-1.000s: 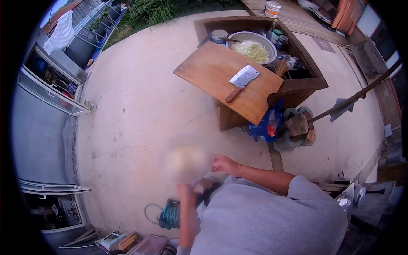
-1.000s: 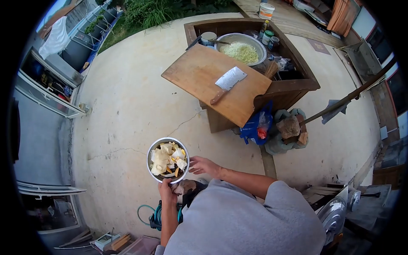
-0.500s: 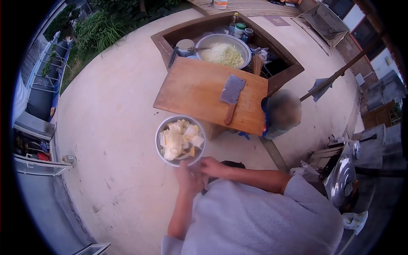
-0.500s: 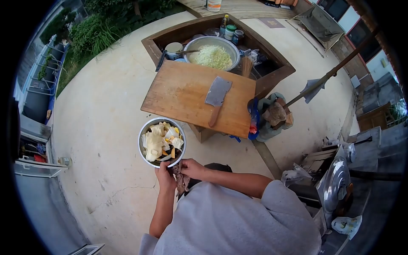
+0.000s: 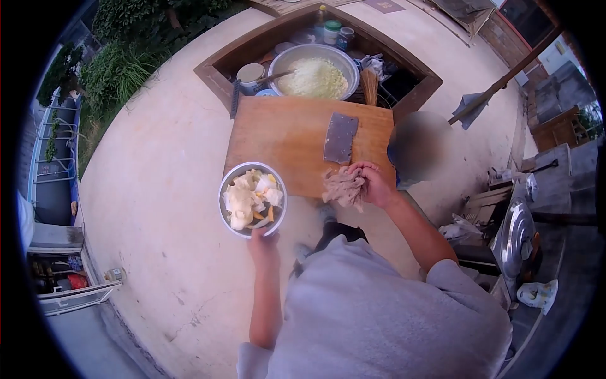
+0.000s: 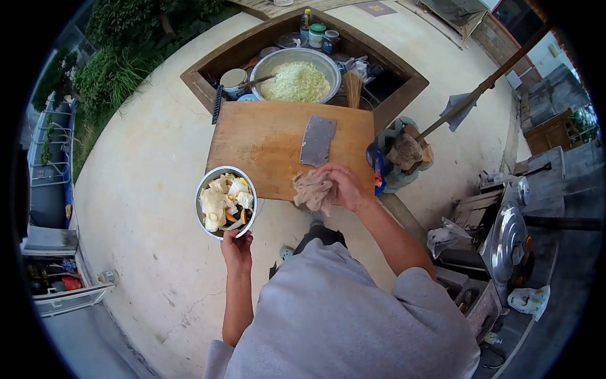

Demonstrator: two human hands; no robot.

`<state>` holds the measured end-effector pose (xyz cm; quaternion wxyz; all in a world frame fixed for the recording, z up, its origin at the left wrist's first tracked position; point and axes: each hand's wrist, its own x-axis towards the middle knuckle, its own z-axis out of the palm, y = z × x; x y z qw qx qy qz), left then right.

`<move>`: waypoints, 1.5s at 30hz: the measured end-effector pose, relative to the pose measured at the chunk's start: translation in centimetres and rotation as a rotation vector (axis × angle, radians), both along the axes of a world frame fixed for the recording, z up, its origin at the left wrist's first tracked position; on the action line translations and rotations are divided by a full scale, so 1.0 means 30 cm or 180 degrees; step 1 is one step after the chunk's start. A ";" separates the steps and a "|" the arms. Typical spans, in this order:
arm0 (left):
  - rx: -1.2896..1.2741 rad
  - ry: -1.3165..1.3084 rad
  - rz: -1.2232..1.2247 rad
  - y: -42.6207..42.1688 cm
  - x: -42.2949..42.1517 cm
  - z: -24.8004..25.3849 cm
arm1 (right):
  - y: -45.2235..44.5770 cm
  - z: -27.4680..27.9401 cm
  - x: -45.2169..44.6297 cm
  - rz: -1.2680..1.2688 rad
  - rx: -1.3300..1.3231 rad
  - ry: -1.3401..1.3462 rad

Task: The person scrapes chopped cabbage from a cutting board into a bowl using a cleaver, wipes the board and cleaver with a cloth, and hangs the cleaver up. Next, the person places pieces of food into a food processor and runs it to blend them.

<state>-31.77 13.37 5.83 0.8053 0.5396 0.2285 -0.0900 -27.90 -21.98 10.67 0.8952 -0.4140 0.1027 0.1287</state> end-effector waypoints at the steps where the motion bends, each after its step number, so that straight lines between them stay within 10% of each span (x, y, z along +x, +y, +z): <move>1: -0.0012 0.0003 0.0060 -0.023 0.021 0.026 | -0.048 0.018 0.045 -0.0113 -0.0018 -0.0064; 5: -0.0066 0.0019 0.0176 -0.093 0.094 0.042 | -0.185 0.051 0.233 -0.0200 -0.0285 -0.0688; 12: 0.0066 0.0453 0.0426 -0.208 0.169 -0.027 | -0.255 -0.319 0.427 0.0681 -0.3774 -0.2337; 19: 0.0572 0.0605 0.0404 -0.250 0.156 -0.053 | -0.123 -0.329 0.578 0.0941 -0.3806 -0.2205; 21: 0.0613 0.0643 0.0382 -0.246 0.165 -0.055 | -0.115 -0.261 0.733 0.1270 -0.2905 -0.0829; 27: 0.0765 0.0624 0.0213 -0.221 0.213 -0.038 | -0.194 -0.356 1.116 -0.0434 -0.3109 -0.1830; 30: 0.0462 0.0749 0.0253 -0.209 0.281 -0.013 | -0.247 -0.103 0.881 -0.0336 -0.2924 -0.1545; 37: 0.0381 0.0818 0.0324 -0.136 0.356 -0.044 | -0.184 -0.354 0.700 0.0388 -0.4192 -0.2291; 39: 0.0370 0.0891 0.0301 -0.117 0.377 -0.040 | -0.121 -0.286 0.917 0.0385 -0.1599 0.0004; 45: 0.0223 0.0846 0.0460 -0.056 0.387 -0.027 | -0.040 -0.300 1.165 -0.0594 -0.3661 -0.1951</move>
